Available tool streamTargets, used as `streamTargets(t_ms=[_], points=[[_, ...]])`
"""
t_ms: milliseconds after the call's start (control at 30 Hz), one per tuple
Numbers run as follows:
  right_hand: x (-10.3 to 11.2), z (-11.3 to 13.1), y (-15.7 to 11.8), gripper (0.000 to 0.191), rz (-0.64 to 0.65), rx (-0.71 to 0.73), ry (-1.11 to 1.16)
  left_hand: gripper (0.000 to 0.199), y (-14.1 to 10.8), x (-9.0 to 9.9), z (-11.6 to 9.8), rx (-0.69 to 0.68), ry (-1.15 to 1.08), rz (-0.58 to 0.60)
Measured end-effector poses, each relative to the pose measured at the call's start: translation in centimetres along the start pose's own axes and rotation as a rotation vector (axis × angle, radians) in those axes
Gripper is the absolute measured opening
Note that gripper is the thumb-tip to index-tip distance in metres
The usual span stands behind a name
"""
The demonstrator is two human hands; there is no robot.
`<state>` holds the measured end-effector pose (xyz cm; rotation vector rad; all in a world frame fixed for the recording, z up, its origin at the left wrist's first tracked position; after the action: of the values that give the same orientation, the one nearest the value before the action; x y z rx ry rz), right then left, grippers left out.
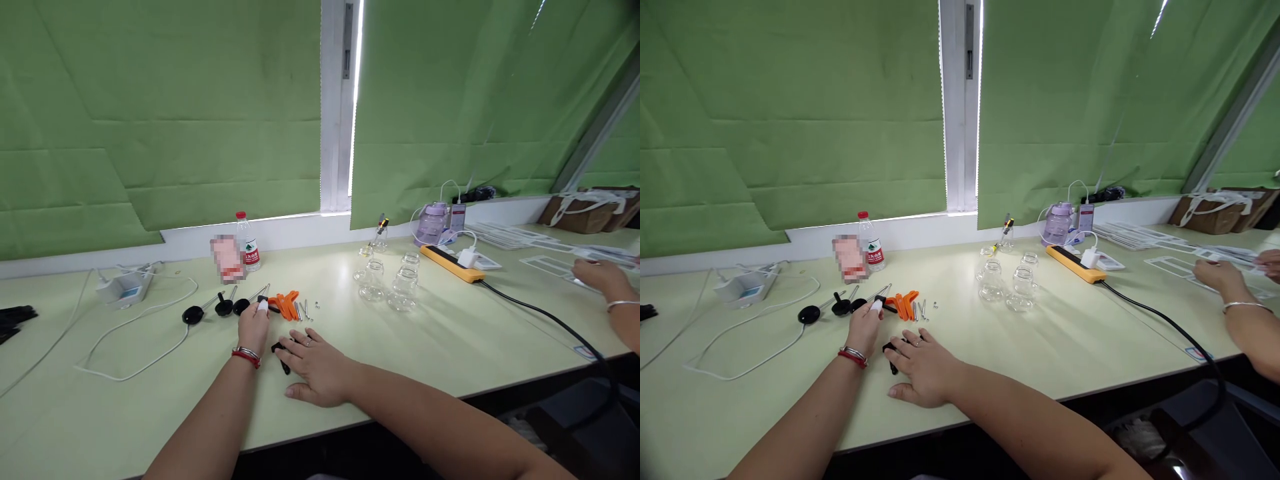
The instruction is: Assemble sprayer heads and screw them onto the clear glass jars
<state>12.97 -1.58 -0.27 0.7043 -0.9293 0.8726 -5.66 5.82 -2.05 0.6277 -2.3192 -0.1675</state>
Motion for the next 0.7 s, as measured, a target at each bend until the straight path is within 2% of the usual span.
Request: streamTargets(t_ms=[167, 367, 533, 700], points=[[0.4, -0.2, -2.1, 0.07, 0.02, -0.012, 0.039, 0.023, 0.2, 0.4, 0.0, 0.093, -0.064, -0.011], [1.5, -2.2, -3.8, 0.068, 0.012, -0.095, 0.018, 0.021, 0.5, 0.6, 0.6, 0.175, -0.067, 0.044], [1.9, -2.4, -3.6, 0.07, 0.055, -0.124, 0.012, 0.033, 0.6, -0.1, 0.9, 0.224, -0.06, 0.118], [1.5, -1.5, -2.5, 0.068, 0.059, -0.088, 0.0, 0.032, 0.4, -0.7, 0.8, 0.221, -0.049, 0.169]])
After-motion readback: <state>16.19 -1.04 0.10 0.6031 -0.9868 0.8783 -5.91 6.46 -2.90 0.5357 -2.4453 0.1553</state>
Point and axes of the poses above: each hand's wrist, its own y-axis towards the middle knuckle, its own x-axis out of the back of the hand, z = x × y, the point moved 2 cm from there along y, towards the middle knuckle, and after that the axes turned 9 degrees about y, right-handed, at the moved point
